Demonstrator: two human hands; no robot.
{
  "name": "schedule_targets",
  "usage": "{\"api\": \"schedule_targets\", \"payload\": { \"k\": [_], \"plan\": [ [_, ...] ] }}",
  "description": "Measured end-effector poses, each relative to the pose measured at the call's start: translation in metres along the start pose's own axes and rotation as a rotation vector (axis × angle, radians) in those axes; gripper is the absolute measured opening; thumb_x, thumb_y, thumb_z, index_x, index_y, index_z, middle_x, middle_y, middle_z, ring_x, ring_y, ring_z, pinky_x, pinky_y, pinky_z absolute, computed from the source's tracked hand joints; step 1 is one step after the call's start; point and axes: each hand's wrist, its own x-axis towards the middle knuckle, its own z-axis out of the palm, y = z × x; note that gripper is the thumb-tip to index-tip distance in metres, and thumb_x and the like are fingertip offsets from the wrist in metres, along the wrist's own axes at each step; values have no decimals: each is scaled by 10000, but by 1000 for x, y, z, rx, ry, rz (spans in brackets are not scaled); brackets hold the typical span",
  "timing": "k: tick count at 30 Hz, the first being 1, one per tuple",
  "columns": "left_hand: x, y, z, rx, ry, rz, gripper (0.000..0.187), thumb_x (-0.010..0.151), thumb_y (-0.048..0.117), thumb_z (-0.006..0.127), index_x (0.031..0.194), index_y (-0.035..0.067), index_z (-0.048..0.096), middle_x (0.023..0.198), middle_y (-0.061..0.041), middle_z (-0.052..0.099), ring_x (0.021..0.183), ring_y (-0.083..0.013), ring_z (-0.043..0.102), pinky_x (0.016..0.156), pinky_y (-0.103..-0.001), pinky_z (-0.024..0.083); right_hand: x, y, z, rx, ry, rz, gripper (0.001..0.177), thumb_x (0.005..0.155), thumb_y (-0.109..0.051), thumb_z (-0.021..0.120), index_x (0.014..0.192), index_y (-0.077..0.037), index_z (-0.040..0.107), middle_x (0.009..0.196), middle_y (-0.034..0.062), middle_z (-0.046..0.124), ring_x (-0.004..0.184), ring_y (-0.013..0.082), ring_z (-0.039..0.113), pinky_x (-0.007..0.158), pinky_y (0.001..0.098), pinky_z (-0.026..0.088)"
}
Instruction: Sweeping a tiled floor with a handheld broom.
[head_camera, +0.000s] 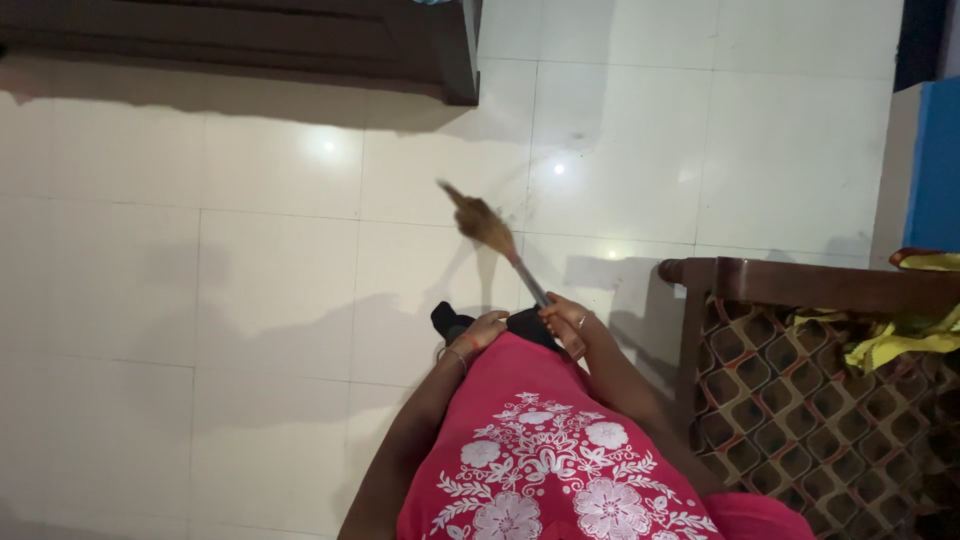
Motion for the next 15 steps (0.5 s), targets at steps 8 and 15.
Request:
{"api": "schedule_targets", "payload": {
  "k": [8, 15],
  "plan": [
    [11, 14, 12, 20, 16, 4, 542, 951, 266, 513, 1451, 61, 556, 1392, -187, 640, 1297, -288, 603, 1102, -345, 443, 1, -30, -100, 332, 113, -60, 953, 899, -68, 677, 1654, -203, 113, 766, 46, 560, 578, 151, 511, 496, 285, 477],
    [28, 14, 33, 31, 19, 11, 551, 935, 254, 537, 1452, 63, 557, 1395, -178, 642, 1303, -283, 603, 1105, -345, 444, -34, -61, -86, 382, 289, -248, 982, 875, -25, 642, 1658, -216, 80, 790, 86, 547, 578, 179, 535, 490, 324, 479]
  ]
}}
